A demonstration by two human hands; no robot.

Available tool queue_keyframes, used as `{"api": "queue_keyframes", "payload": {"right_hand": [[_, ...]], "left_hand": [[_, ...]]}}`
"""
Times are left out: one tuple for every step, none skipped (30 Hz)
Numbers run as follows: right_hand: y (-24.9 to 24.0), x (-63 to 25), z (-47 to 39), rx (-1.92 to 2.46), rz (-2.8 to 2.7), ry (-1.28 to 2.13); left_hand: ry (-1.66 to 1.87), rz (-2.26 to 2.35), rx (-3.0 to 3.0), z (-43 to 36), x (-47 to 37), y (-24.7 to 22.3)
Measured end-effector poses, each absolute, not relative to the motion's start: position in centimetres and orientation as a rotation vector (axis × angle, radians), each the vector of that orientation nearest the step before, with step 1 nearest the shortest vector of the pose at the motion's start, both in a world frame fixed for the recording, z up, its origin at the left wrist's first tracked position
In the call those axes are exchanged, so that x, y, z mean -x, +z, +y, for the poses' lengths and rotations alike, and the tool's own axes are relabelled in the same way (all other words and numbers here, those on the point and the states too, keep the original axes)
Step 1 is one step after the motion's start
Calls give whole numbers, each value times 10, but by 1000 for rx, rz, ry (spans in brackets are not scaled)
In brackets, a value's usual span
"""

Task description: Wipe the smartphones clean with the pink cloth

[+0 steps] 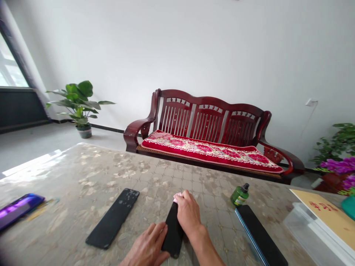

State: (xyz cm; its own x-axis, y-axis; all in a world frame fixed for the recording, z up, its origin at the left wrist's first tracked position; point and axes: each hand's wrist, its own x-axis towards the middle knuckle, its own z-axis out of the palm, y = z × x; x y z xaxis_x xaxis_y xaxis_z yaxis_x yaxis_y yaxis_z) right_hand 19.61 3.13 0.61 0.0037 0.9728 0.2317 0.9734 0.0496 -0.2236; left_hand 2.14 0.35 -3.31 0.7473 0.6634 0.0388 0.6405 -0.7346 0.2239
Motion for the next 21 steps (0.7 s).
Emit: {"api": "queue_keyframes", "payload": {"right_hand": [[5,-194,30,1954,-2018,4],[4,-191,27,1927,-2037,16],[3,-188,20,1891,-2067,32],[2,-187,12,1851,-2101,52],[1,-187,4,1813,-2132,70],[0,-189,-3,1786,-2148,83],[-1,-193,-8,1773,-2144,86],[-3,-198,-10,1775,-2119,79],[-4,-204,-9,1786,-2078,65],[-5,-211,-4,1799,-2029,48],[-5,-216,2,1812,-1977,30],[-6,-221,10,1816,-1942,33],[-6,-224,17,1821,-1914,42],[-6,-225,23,1820,-1892,52],[-7,-224,26,1816,-1877,57],[-7,-222,25,1811,-1868,51],[-8,-218,21,1804,-1868,39],[-10,-215,14,1797,-1876,27],[-11,-211,5,1788,-1894,17],[-13,-209,-7,1780,-1921,21],[-16,-207,-18,1769,-1946,34]], "left_hand": [[175,1041,-2745,4,-22,-34],[173,1047,-2737,4,-22,-34],[171,1050,-2730,4,-22,-34],[171,1051,-2722,3,-21,-33],[176,1050,-2717,3,-21,-31],[184,1048,-2712,3,-21,-29],[194,1046,-2709,2,-20,-27],[204,1045,-2708,2,-20,-25],[210,1042,-2710,1,-20,-23],[212,1041,-2711,1,-19,-21],[211,1040,-2714,0,-19,-20],[209,1041,-2717,0,-19,-19],[207,1043,-2720,0,-19,-18],[205,1047,-2721,-1,-19,-17],[202,1053,-2721,-1,-19,-16],[200,1058,-2719,-1,-19,-15],[198,1058,-2714,-1,-19,-13],[194,1057,-2707,-1,-19,-12],[192,1054,-2699,-2,-19,-10],[191,1052,-2691,-2,-19,-8],[191,1049,-2685,-2,-19,-7]]}}
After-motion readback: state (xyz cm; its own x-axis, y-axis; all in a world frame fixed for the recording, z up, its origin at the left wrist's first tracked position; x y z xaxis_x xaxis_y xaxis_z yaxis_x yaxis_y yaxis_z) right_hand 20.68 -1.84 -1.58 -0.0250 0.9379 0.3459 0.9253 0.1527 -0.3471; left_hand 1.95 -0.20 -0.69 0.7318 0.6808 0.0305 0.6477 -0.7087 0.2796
